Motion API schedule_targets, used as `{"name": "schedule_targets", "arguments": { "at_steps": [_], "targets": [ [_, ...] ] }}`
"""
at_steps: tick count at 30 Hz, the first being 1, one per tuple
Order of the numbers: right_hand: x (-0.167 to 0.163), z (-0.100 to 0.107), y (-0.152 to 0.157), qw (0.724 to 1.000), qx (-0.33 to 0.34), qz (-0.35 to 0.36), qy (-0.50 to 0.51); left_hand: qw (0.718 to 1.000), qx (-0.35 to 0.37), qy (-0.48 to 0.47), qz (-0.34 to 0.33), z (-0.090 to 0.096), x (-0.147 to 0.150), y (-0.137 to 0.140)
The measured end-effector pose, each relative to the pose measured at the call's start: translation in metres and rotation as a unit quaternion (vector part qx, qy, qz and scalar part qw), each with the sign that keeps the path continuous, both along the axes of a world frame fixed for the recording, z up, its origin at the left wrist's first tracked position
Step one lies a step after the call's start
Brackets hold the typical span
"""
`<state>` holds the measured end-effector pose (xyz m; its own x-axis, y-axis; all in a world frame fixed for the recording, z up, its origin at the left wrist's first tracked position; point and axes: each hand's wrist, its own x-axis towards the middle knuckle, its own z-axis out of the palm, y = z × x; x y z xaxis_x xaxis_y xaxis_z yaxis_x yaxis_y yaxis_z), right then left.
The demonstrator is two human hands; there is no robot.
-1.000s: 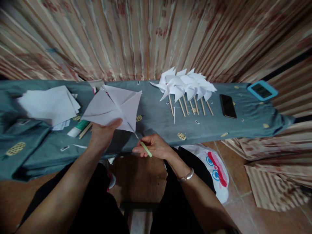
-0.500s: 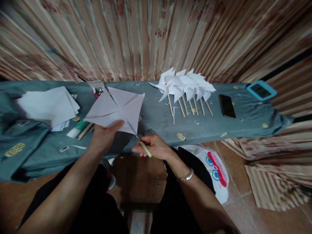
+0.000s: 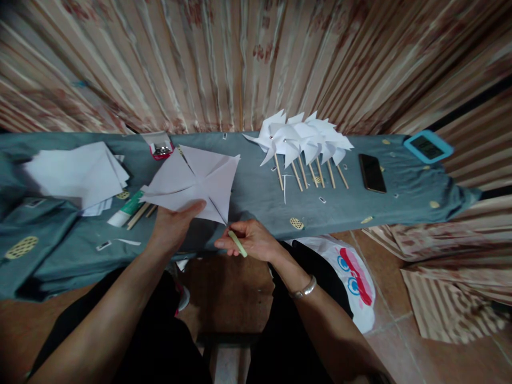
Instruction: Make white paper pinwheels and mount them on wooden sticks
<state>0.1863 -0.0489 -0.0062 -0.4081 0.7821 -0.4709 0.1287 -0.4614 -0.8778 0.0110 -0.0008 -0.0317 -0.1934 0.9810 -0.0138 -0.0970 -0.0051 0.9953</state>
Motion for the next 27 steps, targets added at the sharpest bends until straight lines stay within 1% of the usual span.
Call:
{"name": "schedule_targets", "arguments": {
  "at_steps": [9,19,27],
  "targets": [
    [0.0002,-0.0037,-0.0002,1.000,0.008,-0.003,-0.001,1.000,0.004,-0.003,0.002,0.0008,-0.0007,-0.0001],
    [0.0011,-0.0053,-0.0002,1.000,0.009,-0.012,0.004,1.000,-0.022,-0.002,-0.016,0.0083,0.0028,-0.0057],
    [-0.0018,-0.0044,0.0003,1.000,0.005,-0.021,0.004,1.000,-0.018,-0.001,-0.008,0.0063,0.0021,-0.0054]
  ]
}}
